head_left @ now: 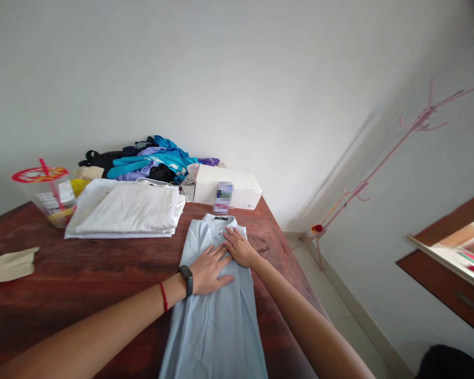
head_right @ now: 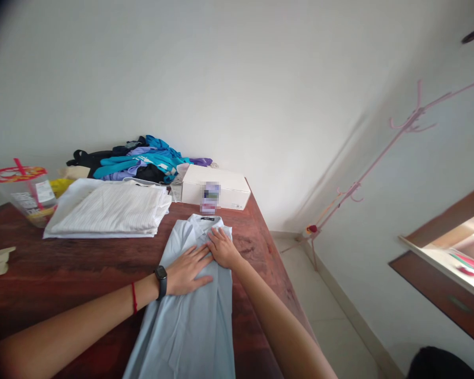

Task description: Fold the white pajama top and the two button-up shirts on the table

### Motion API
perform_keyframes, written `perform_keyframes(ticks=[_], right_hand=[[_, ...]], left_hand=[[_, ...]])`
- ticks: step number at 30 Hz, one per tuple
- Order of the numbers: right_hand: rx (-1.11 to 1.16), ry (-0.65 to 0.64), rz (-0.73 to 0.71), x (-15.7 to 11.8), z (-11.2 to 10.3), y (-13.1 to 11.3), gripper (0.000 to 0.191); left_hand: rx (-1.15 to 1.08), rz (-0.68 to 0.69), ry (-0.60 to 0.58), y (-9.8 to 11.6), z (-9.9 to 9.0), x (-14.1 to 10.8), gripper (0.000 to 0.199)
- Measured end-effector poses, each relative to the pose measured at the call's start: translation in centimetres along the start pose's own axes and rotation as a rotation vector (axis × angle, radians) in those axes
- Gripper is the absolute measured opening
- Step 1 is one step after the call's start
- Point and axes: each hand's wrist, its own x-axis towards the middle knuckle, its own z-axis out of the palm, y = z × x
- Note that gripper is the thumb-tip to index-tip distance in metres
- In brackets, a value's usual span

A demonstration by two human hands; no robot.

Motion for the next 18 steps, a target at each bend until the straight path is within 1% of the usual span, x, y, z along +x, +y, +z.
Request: perform_keyframes(ticks=[2, 4, 9, 11, 15, 16, 18], right_hand=[[-0.04, -0.019, 0.051, -0.4, 0.6, 0.3, 0.051], [-0.078, -0.004, 0.083, -0.6, 1.0, 0.6, 0.053], [-0.096, 0.042, 0.144, -0.5, 1.0, 0.2, 0.054], [-0.061, 0.081, 0.157, -0.6, 0.7, 0.0, 0.057], [-0.021, 0.218, 0.178, -1.5, 0.0, -0.8, 0.055], [-0.023, 0.215, 0.172, -2.0, -0.1, -1.0, 0.054], [-0.021, 0.137, 0.139, -2.9, -0.1, -1.5, 0.053]], left_hand=[[-0.002, 0.001, 0.004, 0.1, -0.1, -0.1, 0.063], [0.0, 0.0, -0.01, 0.0, -0.2, -0.1, 0.062], [0.014, -0.026, -0.061, -0.8, -0.8, 0.2, 0.056], [0.028, -0.047, -0.077, -1.0, -0.9, 0.4, 0.059], [0.044, -0.039, -0.101, -1.1, -1.0, 0.6, 0.068], [0.05, -0.032, -0.104, -1.1, -1.0, 0.6, 0.068], [0.063, -0.027, -0.105, -1.2, -0.9, 0.5, 0.066]])
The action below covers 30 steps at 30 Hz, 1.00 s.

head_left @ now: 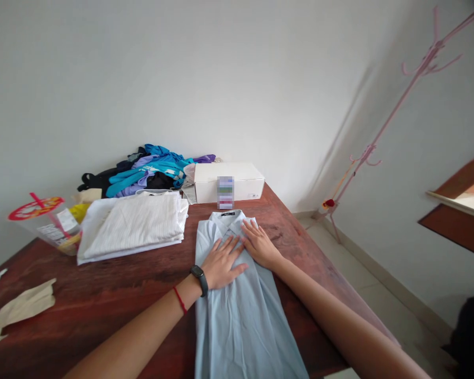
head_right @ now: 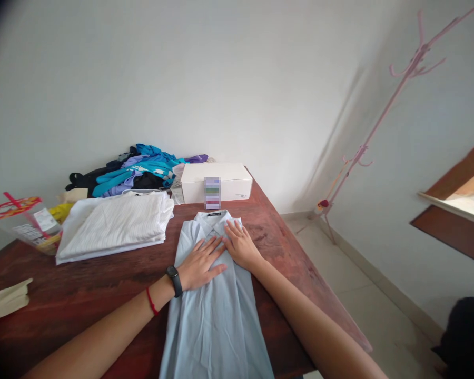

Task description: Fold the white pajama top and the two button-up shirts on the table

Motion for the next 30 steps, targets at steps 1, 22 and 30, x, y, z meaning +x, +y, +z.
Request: perform_keyframes(ticks=[1, 22, 30], right_hand=[[-0.001, -0.054, -0.02, -0.5, 0.0, -0.1, 0.054], [0.206, -0.011, -0.025, -1.6, 0.3, 1.6, 0.057], [0.289, 0.031, -0.017, -1.8, 0.4, 2.5, 0.055]], left_hand=[[0.007, 0.001, 0.002, 0.0, 0.1, 0.0, 0.064], [0.027, 0.001, 0.0, -0.2, 0.5, 0.2, 0.053], [0.012, -0.002, -0.013, -0.2, 0.4, 0.1, 0.052]])
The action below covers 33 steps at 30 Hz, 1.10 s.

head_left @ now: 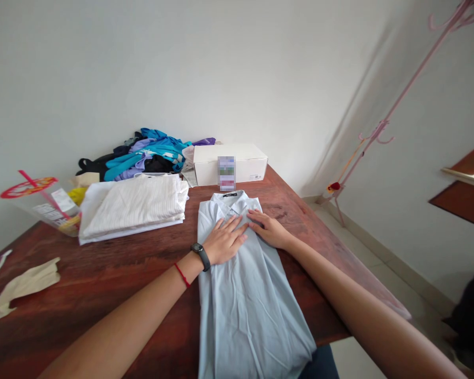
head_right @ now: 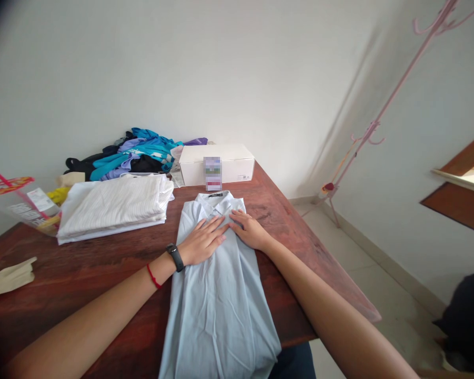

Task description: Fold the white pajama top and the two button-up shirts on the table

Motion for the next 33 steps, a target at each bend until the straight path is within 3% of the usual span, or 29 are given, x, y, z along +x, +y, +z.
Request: perform_keyframes(ticks=[8, 33], right_hand=[[-0.029, -0.037, -0.019, -0.03, -0.08, 0.13, 0.054], [-0.034, -0.054, -0.032, -0.25, -0.38, 0.06, 0.051]], left_hand=[[0.02, 0.027, 0.05, -0.31, 0.55, 0.03, 0.052], [0.018, 0.004, 0.016, -0.09, 0.31, 0.01, 0.053]])
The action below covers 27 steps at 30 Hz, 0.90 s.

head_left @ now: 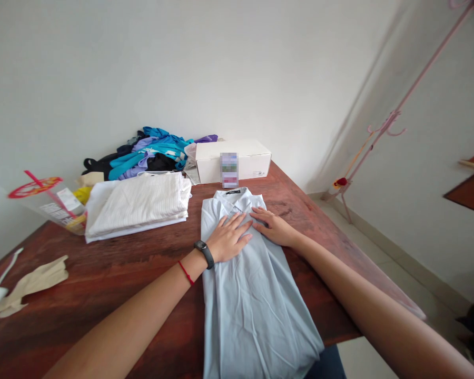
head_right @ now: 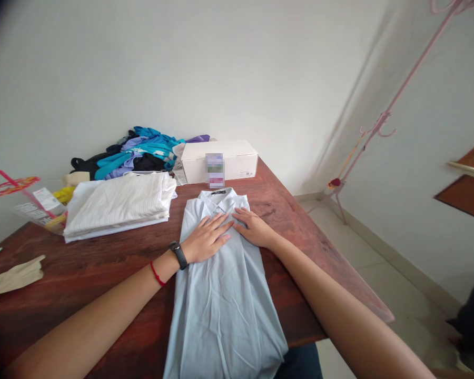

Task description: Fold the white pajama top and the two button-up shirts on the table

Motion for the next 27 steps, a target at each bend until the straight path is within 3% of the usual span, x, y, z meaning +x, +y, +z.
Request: perform_keyframes(ticks=[27], right_hand=[[-0.014, -0.014, -0.016, -0.08, -0.19, -0.03, 0.051]], left_hand=[[0.007, 0.022, -0.016, -0.08, -0.3, 0.15, 0.055]])
